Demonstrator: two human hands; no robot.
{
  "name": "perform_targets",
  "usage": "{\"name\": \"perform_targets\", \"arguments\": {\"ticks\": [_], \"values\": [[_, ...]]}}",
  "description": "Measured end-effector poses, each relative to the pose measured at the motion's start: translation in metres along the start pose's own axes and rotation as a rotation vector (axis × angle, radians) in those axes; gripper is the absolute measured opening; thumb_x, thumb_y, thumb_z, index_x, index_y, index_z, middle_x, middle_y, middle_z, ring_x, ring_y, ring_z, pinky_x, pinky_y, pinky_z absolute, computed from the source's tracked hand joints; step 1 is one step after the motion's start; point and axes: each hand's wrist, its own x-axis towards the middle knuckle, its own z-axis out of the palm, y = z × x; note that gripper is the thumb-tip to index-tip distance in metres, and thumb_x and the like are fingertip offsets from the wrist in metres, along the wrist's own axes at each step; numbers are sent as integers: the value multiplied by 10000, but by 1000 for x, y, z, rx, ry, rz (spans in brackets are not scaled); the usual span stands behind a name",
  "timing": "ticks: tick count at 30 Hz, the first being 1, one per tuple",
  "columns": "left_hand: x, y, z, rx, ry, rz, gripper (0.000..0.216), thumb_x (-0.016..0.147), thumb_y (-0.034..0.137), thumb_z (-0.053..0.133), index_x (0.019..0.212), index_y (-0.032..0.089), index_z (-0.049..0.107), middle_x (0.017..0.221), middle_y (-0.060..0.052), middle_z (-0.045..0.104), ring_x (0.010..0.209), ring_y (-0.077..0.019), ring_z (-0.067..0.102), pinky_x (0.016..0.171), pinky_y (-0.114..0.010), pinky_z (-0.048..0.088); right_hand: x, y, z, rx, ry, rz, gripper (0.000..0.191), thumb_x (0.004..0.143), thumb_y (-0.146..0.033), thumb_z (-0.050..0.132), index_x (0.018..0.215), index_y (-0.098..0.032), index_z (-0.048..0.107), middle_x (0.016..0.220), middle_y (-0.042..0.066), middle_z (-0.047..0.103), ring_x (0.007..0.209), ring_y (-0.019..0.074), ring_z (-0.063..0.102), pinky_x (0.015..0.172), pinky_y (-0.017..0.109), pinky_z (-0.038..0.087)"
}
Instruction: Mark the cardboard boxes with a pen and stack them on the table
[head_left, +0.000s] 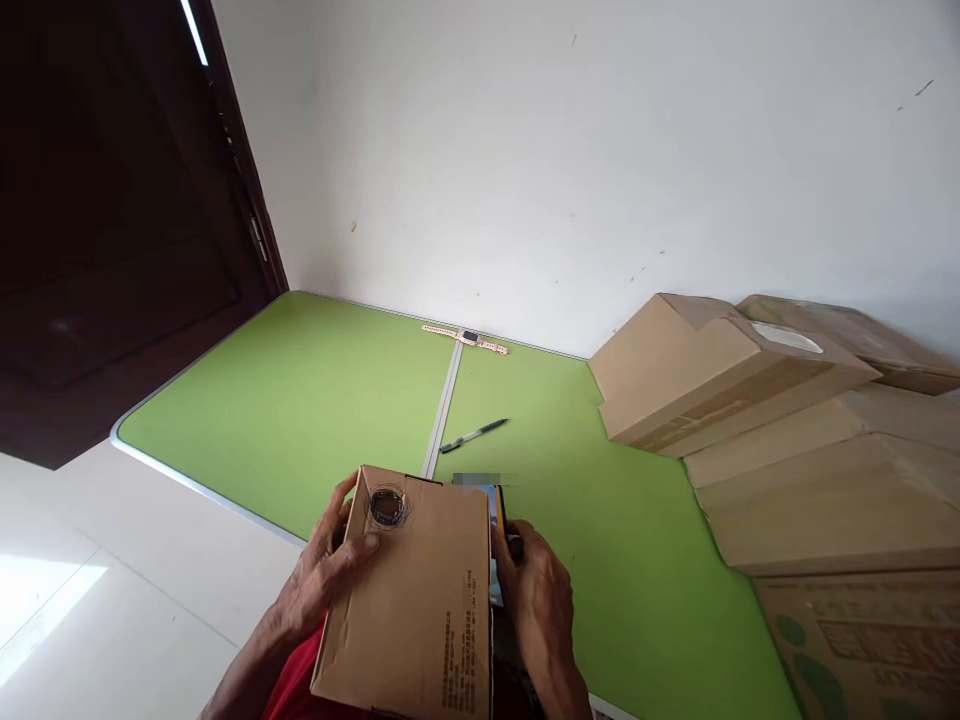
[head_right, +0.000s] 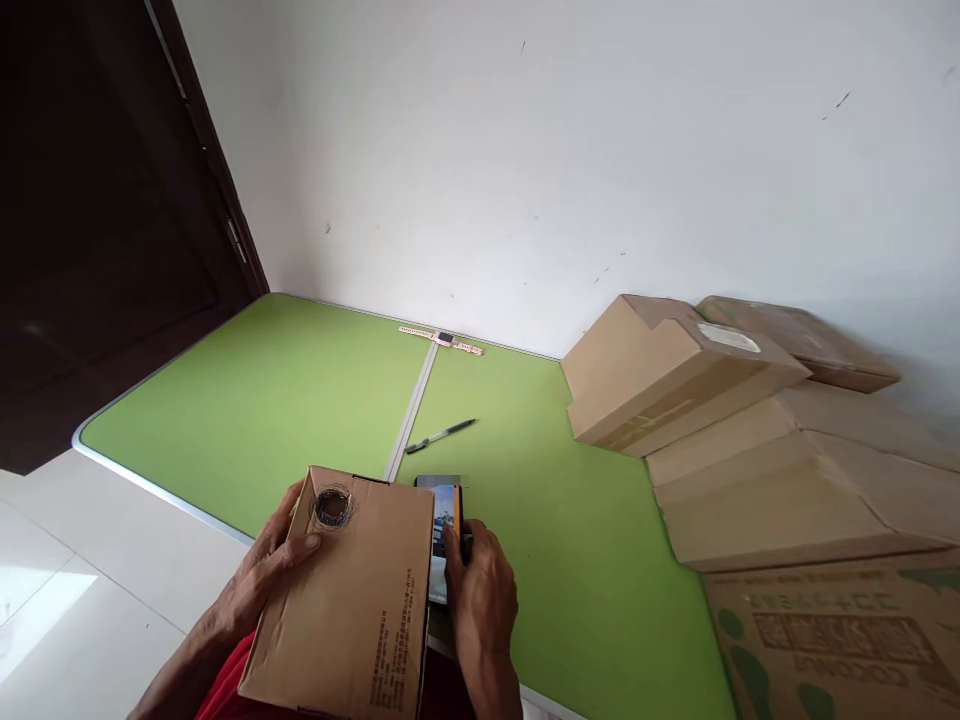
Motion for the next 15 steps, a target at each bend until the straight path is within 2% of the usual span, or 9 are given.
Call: {"name": "perform_targets", "arguments": {"ticks": [4, 7, 9, 11, 13, 15], "values": [[-6, -4, 2, 18, -3, -36, 1012, 813, 550, 855, 1678, 314, 385, 1640, -121, 574, 1424, -440, 605, 1005, -447, 613, -9, -7, 2, -33, 74, -16, 632, 896, -751, 423, 1016, -200, 708, 1063, 190, 749, 905, 358, 669, 767, 453, 478], [-4, -10, 2, -37, -30, -45, 1031, 822, 532, 846, 1695, 298, 349, 1632, -127, 585, 1373, -427, 653, 996, -460, 620, -23, -21, -5, 132, 166, -9, 658, 905, -778, 500, 1101, -196, 733, 1167, 198, 740, 1056, 373, 682, 880, 482, 526], [-1, -15, 3, -90, -44, -84, 1008, 826, 530, 834, 1689, 298, 368, 1591, -127, 628, 1346, -433, 678, 1010, -501, 618, -37, -32, -9, 455, 65, 23, 653, 920, -775, 574, 1242, -231, 735, 1324, 176, 721, 1230, 369, 661, 1008, 486, 527], [2, -20, 7, -118, -37, -98, 936, 862, 616, 777, 1665, 287, 428, 1589, -124, 631, 1424, -431, 620, 1111, -543, 563, -50, -40, -11, 800, -127, 73, 684, 888, -814, 633, 1340, -309, 724, 1482, 112, 673, 1399, 356, 591, 1133, 483, 486], [3, -21, 13, -87, 4, -35, 877, 914, 772, 637, 1636, 297, 488, 1655, -107, 564, 1574, -399, 456, 1264, -559, 415, -57, -46, -14, 986, -213, 122, 779, 768, -888, 710, 1335, -355, 742, 1561, 61, 633, 1511, 362, 499, 1218, 491, 425], [-1, -18, 21, 3, 43, 102, 872, 943, 879, 452, 1614, 328, 527, 1717, -74, 486, 1673, -351, 265, 1364, -542, 208, -57, -50, -21, 1027, -202, 152, 809, 669, -879, 805, 1292, -364, 773, 1538, 48, 660, 1517, 379, 498, 1220, 505, 431]]}}
